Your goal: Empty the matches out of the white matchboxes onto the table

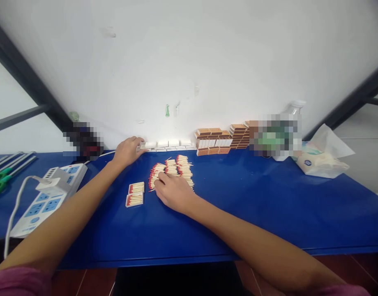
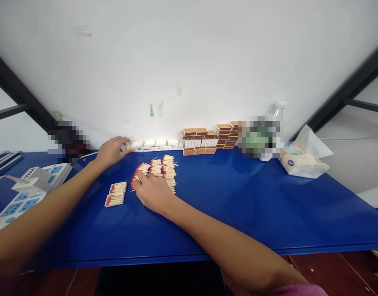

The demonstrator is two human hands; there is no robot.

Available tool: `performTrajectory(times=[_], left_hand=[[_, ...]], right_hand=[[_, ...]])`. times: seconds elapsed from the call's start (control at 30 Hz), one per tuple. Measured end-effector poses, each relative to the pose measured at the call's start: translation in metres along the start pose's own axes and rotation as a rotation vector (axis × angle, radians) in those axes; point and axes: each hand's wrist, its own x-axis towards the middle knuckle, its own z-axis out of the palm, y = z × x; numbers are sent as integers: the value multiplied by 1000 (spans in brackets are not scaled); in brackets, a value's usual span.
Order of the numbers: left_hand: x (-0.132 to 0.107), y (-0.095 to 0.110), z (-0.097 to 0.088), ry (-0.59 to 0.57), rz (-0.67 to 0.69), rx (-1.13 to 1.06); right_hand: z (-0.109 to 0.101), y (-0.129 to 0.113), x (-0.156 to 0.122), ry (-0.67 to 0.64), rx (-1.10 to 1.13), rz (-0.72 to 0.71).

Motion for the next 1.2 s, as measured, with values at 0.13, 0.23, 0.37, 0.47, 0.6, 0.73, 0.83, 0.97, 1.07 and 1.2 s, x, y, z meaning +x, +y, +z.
performTrajectory(times=[0.13, 0.23, 0.37, 0.47, 0.6, 0.73, 0.83, 0.97, 1.07, 1.2], left_hand=[[-1, 3, 1, -57, -31, 61], [2, 6, 4, -64, -21, 65], [3, 9, 4, -58, -16, 76], [-1, 6, 0, -48, -19, 73], [-14, 1, -9, -19, -18, 14], [-37, 0, -22, 28, -17, -101], [-56, 3, -29, 36, -40, -233], [-70, 5, -27, -11, -48, -262], [-71, 8, -23, -55, 45, -212], [-71, 23, -28, 15, 166, -142]], right_hand=[[-1, -1, 0, 1, 8, 15], [-3, -1, 0, -14, 18, 1], [-3, -2, 0, -1, 20, -17], [-1, -2, 0, 4, 16, -13], [-1, -1, -1, -6, 25, -13], [-1, 0, -3, 30, 64, -31], [-4, -8, -5, 73, 148, -142], [-4, -27, 0, 82, 187, -259], [3, -35, 5, 71, 166, -251], [7, -33, 3, 35, 222, -226]])
